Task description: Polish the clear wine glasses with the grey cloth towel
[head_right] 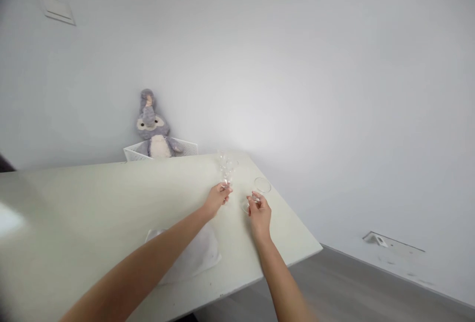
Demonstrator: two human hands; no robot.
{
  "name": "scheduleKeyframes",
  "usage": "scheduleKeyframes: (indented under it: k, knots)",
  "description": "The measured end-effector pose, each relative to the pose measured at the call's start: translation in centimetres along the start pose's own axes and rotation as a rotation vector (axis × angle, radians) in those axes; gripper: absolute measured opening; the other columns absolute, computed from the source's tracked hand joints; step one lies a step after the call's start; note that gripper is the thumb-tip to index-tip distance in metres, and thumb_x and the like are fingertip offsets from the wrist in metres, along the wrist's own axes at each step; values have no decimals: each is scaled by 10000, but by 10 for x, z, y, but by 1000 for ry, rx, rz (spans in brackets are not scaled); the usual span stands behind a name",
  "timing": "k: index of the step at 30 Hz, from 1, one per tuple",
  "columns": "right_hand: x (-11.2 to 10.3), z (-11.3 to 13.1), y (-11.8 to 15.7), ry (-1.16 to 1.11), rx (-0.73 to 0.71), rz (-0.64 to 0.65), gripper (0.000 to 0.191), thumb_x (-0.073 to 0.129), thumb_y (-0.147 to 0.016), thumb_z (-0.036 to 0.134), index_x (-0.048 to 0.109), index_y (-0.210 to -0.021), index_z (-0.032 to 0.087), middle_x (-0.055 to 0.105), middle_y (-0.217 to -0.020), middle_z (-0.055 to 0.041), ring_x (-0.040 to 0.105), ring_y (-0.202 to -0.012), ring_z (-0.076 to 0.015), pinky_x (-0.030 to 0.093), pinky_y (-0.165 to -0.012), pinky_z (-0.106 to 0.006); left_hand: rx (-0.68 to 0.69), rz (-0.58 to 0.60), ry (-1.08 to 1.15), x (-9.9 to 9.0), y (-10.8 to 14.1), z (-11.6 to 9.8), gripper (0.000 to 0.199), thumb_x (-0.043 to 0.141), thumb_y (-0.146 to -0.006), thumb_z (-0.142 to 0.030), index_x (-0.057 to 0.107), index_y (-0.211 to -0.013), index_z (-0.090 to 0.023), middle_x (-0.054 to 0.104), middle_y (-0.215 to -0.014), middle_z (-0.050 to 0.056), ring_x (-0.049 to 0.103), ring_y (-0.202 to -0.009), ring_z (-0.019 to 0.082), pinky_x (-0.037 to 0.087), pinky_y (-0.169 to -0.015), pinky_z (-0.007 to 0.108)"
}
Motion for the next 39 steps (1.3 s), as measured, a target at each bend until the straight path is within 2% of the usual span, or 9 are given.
scheduleKeyframes:
  k: [3, 5, 8, 10, 12, 15, 20, 25, 39]
  knots:
    - [26, 22, 6, 166, -95, 162, 408, 556, -685, 450, 582, -973, 162, 537, -542, 22, 473, -483, -125, 397, -495, -258, 32, -65, -48, -63, 22, -16, 325, 564, -677, -269, 564, -987, -170, 523, -596, -49, 401, -427, 52, 330, -467, 192]
    - [59, 41, 11, 186, -142, 315, 374, 549, -694, 422, 579, -966, 168, 506, -496, 37, 478, -472, -127, 392, -487, -251, 74, -155, -157, -109, 40, -27, 352, 550, -686, -283, 563, -1025, -187, 524, -608, -50, 410, -439, 62, 352, -489, 203]
    - [117, 66, 20, 48, -129, 460, 356, 538, -698, 386, 515, -977, 167, 556, -565, 31, 455, -425, -103, 370, -429, -228, 96, -376, -380, -168, 73, -38, 373, 484, -738, -345, 546, -1078, -206, 504, -589, -43, 445, -484, 96, 359, -519, 221]
    - [154, 73, 31, -63, -89, 516, 337, 528, -694, 368, 472, -960, 169, 599, -671, 8, 441, -401, -85, 352, -390, -215, 86, -511, -504, -194, 94, -38, 384, 455, -758, -368, 542, -1099, -214, 488, -565, -37, 462, -516, 118, 349, -533, 228]
    - [182, 70, 46, -97, -60, 568, 306, 526, -686, 355, 463, -922, 171, 604, -697, 1, 435, -387, -78, 342, -372, -209, 81, -589, -567, -209, 108, -33, 387, 451, -762, -370, 545, -1103, -213, 468, -545, -35, 463, -530, 129, 339, -540, 231]
    - [201, 51, 65, -32, -53, 608, 267, 515, -692, 352, 487, -894, 179, 569, -619, 26, 440, -389, -87, 365, -398, -220, 81, -614, -522, -217, 118, -21, 394, 451, -760, -375, 546, -1098, -197, 457, -552, -36, 445, -523, 123, 335, -531, 227]
    - [193, 28, 71, 124, -123, 583, 261, 502, -714, 347, 517, -937, 212, 505, -564, 56, 461, -444, -114, 408, -482, -250, 72, -529, -394, -212, 119, -14, 417, 460, -751, -393, 530, -1114, -200, 438, -550, -47, 419, -505, 109, 336, -507, 217]
    - [188, 30, 68, 161, -106, 587, 251, 502, -722, 350, 514, -937, 222, 475, -546, 66, 455, -455, -118, 402, -476, -244, 57, -454, -409, -203, 118, -15, 395, 470, -747, -399, 546, -1094, -226, 425, -534, -53, 404, -500, 105, 336, -503, 212]
    - [189, 32, 71, 127, -89, 616, 234, 513, -722, 343, 504, -921, 220, 478, -551, 68, 448, -443, -112, 395, -477, -242, 56, -427, -409, -200, 117, -10, 398, 471, -755, -393, 540, -1108, -223, 407, -529, -58, 396, -495, 102, 331, -499, 212]
Point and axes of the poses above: each hand's wrist, its own y-axis away from the middle knuckle, its own x-axis out of the palm, z = x × y, the point moved 6 cm from there along -y, towards the middle knuckle
